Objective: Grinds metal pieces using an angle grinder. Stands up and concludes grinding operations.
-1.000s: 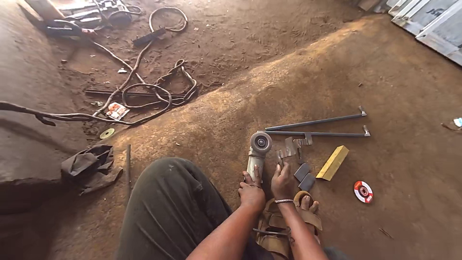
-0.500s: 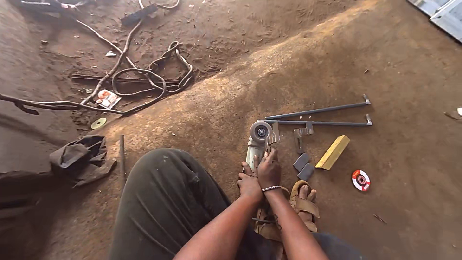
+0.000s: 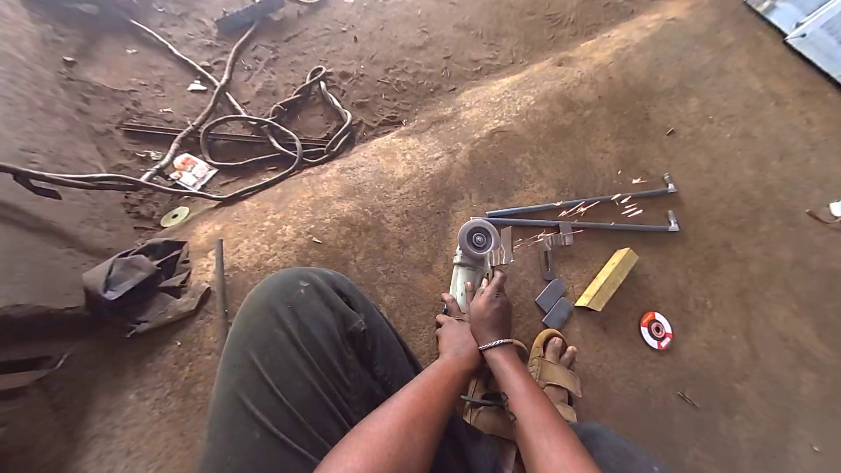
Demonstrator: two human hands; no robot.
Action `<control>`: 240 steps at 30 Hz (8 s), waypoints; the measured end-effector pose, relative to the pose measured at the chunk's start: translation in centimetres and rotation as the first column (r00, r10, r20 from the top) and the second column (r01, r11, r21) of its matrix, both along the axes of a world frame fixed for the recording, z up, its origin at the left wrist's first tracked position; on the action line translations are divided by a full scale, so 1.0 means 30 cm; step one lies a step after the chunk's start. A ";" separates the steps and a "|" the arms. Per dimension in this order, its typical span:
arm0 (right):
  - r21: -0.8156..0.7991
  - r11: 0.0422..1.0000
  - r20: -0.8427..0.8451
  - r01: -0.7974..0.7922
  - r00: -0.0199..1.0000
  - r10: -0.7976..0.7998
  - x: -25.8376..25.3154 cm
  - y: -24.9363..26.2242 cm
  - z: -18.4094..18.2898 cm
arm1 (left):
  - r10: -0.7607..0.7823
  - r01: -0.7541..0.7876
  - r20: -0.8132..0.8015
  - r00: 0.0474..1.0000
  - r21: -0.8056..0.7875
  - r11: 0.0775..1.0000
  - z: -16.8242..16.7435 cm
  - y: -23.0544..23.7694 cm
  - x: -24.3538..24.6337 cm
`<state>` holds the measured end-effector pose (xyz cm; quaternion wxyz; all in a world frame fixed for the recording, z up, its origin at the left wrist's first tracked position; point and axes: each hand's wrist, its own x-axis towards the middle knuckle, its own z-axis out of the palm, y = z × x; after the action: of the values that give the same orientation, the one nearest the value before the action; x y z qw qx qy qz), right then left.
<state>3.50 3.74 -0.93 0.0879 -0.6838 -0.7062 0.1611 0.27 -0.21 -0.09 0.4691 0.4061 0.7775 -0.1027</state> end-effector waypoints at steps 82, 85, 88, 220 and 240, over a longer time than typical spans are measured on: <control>-0.469 0.835 0.343 -0.289 0.811 0.473 0.095 0.400 0.332 | 0.010 -0.011 0.015 1.000 0.057 0.998 0.004 0.029 0.017; -0.454 0.820 0.373 -0.347 0.762 0.529 0.098 0.412 0.343 | 0.012 -0.013 0.019 1.000 0.062 0.998 0.012 0.030 0.016; -0.459 0.795 0.379 -0.398 0.721 0.580 0.103 0.420 0.352 | 0.013 -0.014 0.020 1.000 0.061 0.998 0.016 0.029 0.016; -0.275 0.958 0.038 0.085 0.996 -0.078 -0.013 0.113 0.206 | 0.246 -0.248 0.033 0.969 0.075 0.966 0.015 0.088 0.006; -0.330 0.940 0.121 0.088 0.991 -0.050 -0.019 0.153 0.282 | 0.180 -0.176 -0.029 0.983 0.104 0.979 -0.035 0.087 0.024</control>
<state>2.91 8.33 7.53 -0.0633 -0.7211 -0.6478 0.2374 0.98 2.39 -1.14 0.4402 0.3559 0.8238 -0.0289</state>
